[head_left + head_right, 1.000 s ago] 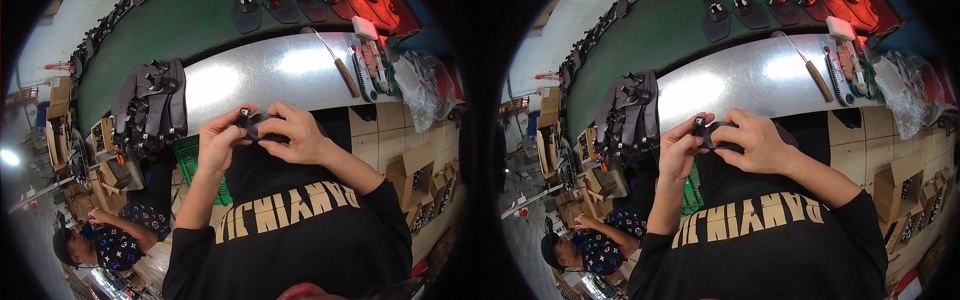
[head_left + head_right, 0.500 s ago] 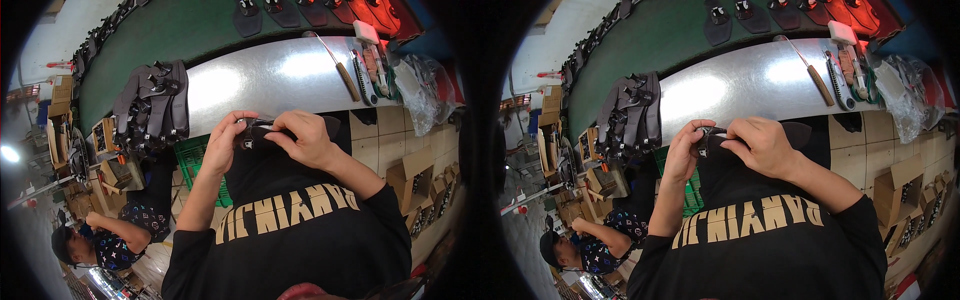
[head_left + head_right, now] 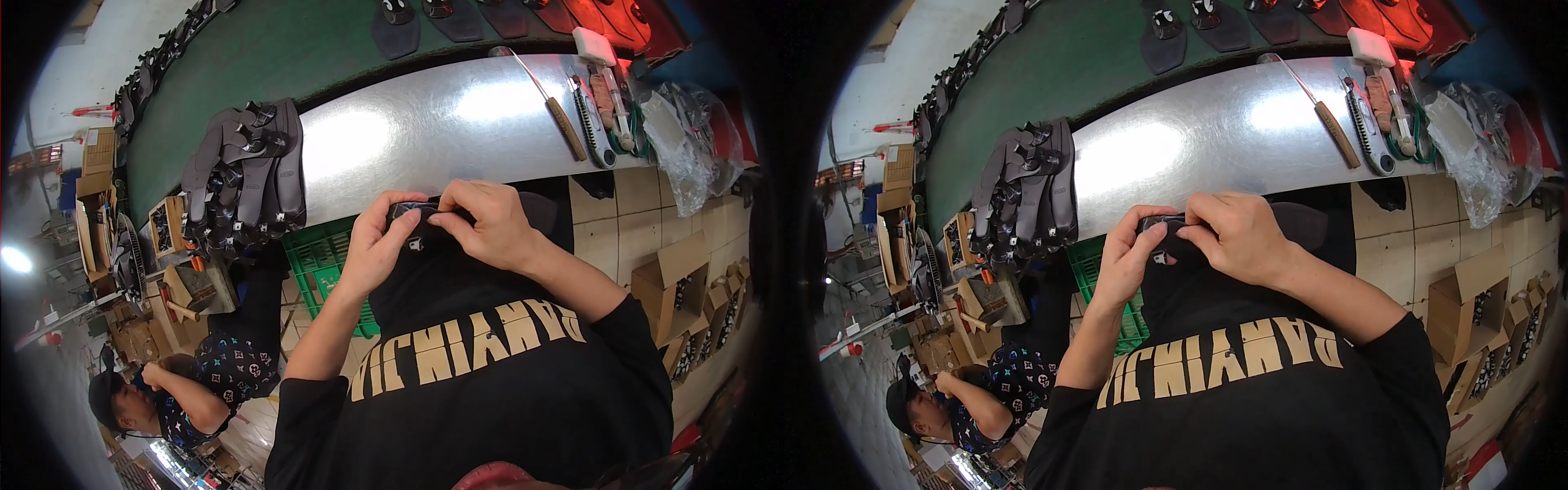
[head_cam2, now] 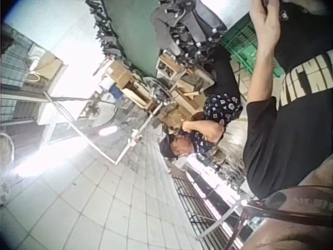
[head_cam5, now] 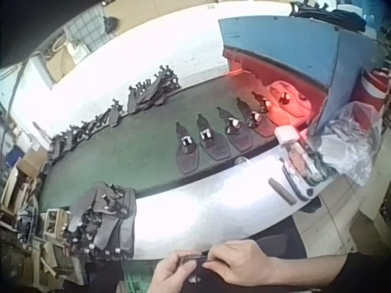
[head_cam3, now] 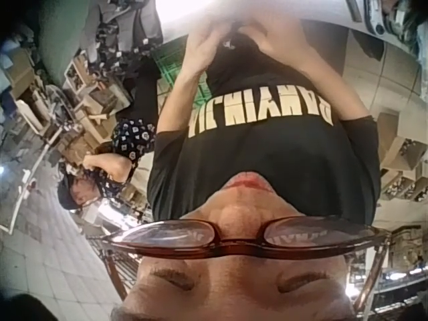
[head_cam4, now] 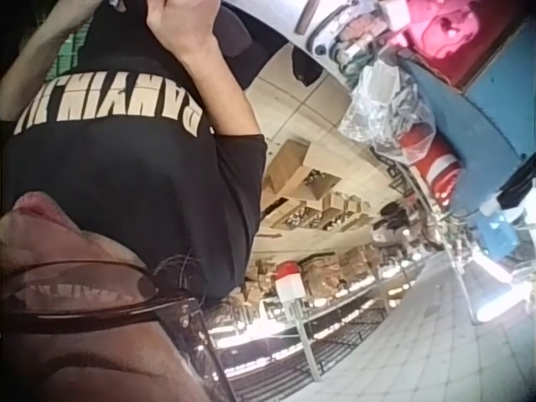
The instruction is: Assembling shoe soles by inserting and securing small metal components.
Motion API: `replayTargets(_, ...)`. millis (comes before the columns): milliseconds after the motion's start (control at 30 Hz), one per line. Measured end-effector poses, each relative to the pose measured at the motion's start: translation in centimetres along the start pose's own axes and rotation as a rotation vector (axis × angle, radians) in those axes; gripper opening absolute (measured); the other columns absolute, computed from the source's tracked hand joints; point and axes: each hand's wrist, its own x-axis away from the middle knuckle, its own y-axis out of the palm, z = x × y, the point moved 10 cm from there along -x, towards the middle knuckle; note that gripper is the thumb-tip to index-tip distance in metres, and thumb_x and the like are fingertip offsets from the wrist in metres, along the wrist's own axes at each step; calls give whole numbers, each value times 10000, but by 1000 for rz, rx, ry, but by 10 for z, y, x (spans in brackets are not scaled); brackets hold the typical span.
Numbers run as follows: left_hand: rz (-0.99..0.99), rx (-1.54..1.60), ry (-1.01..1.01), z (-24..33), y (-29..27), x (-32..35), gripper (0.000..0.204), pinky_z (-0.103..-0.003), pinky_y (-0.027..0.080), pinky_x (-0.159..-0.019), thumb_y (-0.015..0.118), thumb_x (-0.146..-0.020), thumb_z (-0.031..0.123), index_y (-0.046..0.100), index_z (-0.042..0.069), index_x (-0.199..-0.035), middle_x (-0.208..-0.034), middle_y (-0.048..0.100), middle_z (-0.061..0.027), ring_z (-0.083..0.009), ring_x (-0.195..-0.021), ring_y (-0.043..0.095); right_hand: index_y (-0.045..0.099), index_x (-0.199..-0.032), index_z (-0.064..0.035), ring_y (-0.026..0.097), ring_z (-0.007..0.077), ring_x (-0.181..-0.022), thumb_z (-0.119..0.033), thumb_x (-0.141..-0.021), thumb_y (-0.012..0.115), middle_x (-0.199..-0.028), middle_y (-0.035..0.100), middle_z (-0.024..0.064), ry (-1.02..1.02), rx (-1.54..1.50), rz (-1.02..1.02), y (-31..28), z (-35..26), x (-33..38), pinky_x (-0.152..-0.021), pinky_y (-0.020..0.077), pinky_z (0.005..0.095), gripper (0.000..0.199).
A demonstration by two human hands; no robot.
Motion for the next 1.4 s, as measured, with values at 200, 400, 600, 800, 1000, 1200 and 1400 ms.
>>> replayTargets(200,40,-39,93,4,-6,3,177,-197,469,-662,538,-931,73,616,-1,-1072,-919,642,-17,-46,-798,566,600,-842,-16,613,155,-610,-65,-800,731,-701,636,89,319,-284,-148,10,19,0,-568,476,273,146)
replayTargets(400,25,43,80,25,2,8,145,-209,457,-582,552,-917,70,617,-8,-1022,-830,637,-27,-62,-636,555,639,-888,-5,606,135,-601,-107,-843,681,-694,640,93,323,-414,-186,2,18,-10,-567,455,272,119)
replayTargets(600,234,6,410,60,-37,18,150,-219,471,-529,578,-894,69,603,-19,-1013,-839,611,-54,-88,-599,547,643,-1006,-21,622,279,-995,-99,-821,696,-1054,648,150,-129,-35,204,-67,-12,-47,-839,490,343,207)
replayTargets(800,424,514,47,-22,-88,0,448,-303,581,-717,510,-950,195,479,32,-1366,-1257,578,-107,-183,-1050,625,577,-1225,-20,525,343,-973,-56,-811,639,-1121,553,167,119,731,424,-123,81,-22,-862,435,416,420)
replayTargets(1000,298,1031,-273,-69,-42,-13,373,-310,558,-776,543,-932,189,523,84,-1290,-1240,597,-97,-264,-1095,614,632,-1140,-43,556,294,-835,-46,-849,604,-869,574,147,186,625,268,-102,118,-6,-744,461,378,292)
replayTargets(1200,238,1277,-370,-63,-6,-21,266,-230,493,-552,667,-884,285,613,82,-1047,-1029,671,-58,-205,-929,649,471,-1384,-66,587,100,-642,-14,-915,534,-737,628,46,452,-589,-296,38,36,19,-635,469,261,476)
replayTargets(1400,26,1311,-251,-52,9,-31,227,-221,327,-398,620,-905,318,646,109,-990,-934,692,-28,-139,-778,651,432,-1418,-56,608,111,-684,-5,-910,542,-759,634,66,383,-518,-213,54,32,20,-676,475,258,522)
